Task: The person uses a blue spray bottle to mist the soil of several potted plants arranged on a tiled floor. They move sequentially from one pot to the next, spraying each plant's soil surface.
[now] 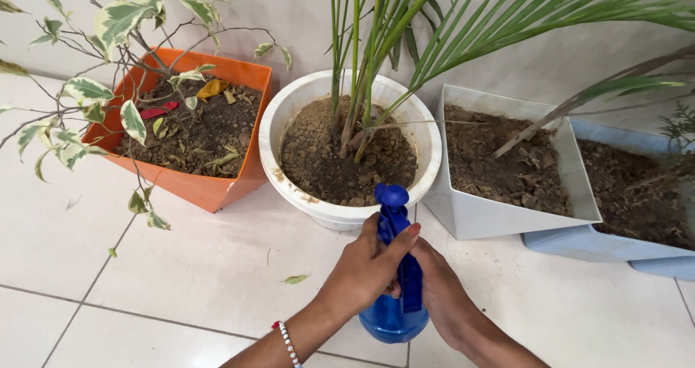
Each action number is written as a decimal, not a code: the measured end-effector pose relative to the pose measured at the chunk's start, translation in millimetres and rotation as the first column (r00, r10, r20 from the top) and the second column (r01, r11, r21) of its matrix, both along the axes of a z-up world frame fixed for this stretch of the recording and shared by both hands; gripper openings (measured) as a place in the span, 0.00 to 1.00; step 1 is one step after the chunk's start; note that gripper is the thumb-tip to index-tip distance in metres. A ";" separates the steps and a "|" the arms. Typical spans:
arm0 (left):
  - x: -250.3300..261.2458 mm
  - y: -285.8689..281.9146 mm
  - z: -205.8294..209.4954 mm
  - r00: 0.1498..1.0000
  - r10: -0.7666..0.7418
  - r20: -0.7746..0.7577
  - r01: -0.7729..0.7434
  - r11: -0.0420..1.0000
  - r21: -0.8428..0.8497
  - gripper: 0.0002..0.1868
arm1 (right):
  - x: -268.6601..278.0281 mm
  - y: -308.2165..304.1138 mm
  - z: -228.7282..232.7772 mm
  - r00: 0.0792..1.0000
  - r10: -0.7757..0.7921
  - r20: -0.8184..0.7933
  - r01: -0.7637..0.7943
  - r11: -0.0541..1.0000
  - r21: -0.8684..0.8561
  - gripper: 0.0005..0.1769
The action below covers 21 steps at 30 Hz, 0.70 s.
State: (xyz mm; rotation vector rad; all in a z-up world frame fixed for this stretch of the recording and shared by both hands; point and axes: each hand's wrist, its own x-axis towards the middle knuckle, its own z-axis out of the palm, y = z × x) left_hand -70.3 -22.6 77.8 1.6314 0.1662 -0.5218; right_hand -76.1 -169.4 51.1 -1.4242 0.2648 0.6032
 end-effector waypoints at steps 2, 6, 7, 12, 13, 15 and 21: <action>-0.8 -2.1 -0.8 0.999 0.021 0.025 -0.020 0.999 -0.045 0.48 | -1.0 -1.8 -0.6 0.996 0.017 0.085 -0.022 0.998 0.058 0.23; -0.4 -1.8 0.1 0.999 0.029 0.024 -0.028 0.999 -0.025 0.47 | 0.3 -3.0 -0.6 0.997 0.035 0.062 -0.037 0.999 0.035 0.26; -0.7 -2.1 0.5 1.000 0.021 0.008 -0.021 1.000 -0.006 0.47 | 1.7 -2.4 -0.4 1.000 0.019 0.019 -0.020 1.000 0.019 0.26; -1.4 -5.6 -2.6 0.999 0.024 -0.047 -0.028 0.996 -0.089 0.44 | 2.7 0.8 1.9 0.997 -0.022 -0.075 0.017 0.998 -0.063 0.30; -1.2 -6.4 -4.6 0.999 0.024 -0.046 -0.027 0.996 -0.083 0.43 | 1.8 0.3 2.2 0.998 -0.020 -0.066 0.017 0.999 -0.051 0.30; -0.9 -6.8 -9.5 0.999 0.033 -0.031 -0.035 0.995 -0.097 0.42 | 0.3 -0.8 1.8 1.000 0.004 -0.019 -0.005 1.000 -0.030 0.28; -0.7 -8.9 -15.1 0.996 0.085 -0.009 -0.085 0.982 -0.166 0.41 | -1.6 -1.4 6.0 0.999 0.034 0.007 -0.033 0.999 -0.024 0.27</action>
